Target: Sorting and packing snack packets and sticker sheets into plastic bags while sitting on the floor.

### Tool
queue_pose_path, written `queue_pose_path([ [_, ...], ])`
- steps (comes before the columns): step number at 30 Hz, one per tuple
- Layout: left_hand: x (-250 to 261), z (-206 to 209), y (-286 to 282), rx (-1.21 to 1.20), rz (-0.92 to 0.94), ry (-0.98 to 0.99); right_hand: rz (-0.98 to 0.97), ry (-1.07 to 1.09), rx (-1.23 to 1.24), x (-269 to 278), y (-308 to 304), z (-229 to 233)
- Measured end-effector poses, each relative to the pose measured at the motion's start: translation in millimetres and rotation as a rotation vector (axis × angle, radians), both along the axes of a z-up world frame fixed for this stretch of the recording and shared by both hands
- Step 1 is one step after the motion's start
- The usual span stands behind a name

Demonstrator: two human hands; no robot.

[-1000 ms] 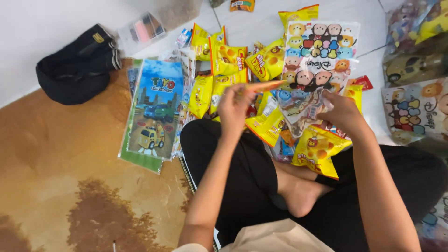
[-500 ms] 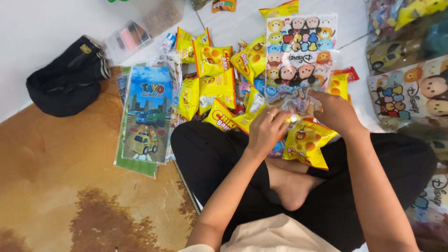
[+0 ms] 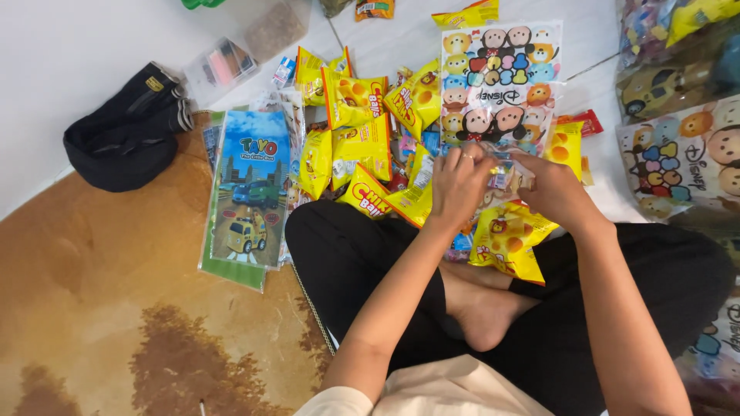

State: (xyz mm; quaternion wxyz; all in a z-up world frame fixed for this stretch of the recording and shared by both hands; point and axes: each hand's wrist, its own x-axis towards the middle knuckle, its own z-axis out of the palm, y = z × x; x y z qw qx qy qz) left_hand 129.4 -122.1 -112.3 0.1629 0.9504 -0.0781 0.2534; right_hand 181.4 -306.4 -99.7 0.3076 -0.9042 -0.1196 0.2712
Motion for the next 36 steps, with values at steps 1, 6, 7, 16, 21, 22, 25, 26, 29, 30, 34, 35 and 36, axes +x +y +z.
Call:
queue_pose_path([
  [1,4,-11,0,0.001,0.0,0.003,0.0,0.003,0.001,1,-1,-4],
  [6,9,-12,9,-0.044,-0.012,0.227,-0.022,0.024,-0.008,2,1,-2],
  [7,9,-15,18,-0.043,-0.009,0.226,-0.019,0.023,-0.007,3,1,1],
  [16,-23,-76,155,-0.018,0.22,0.493,-0.057,0.063,0.02,-3,12,22],
  [21,-25,-127,162,0.52,0.174,0.488,-0.019,0.001,-0.084,-1,12,14],
  [22,-21,-133,162,0.514,0.177,0.483,-0.017,-0.005,-0.089,0,11,9],
  [25,-12,-133,160,0.515,0.223,0.636,0.038,-0.094,-0.134,4,11,0],
  [26,-12,-124,159,0.506,0.213,0.7,0.038,-0.092,-0.123,3,11,2],
  [29,-20,-102,164,0.391,0.171,0.751,0.041,-0.092,-0.128,3,13,3],
  [30,-23,-96,168,0.291,0.136,0.739,0.04,-0.09,-0.143,3,14,3],
  [34,-40,-35,170,-0.114,0.122,0.609,-0.066,0.05,-0.108,-4,25,28],
  [35,-45,-18,168,-0.166,0.195,0.577,-0.045,0.024,-0.114,-5,25,28],
  [36,-49,-1,166,-0.217,0.266,0.542,-0.026,-0.005,-0.118,-4,26,28],
])
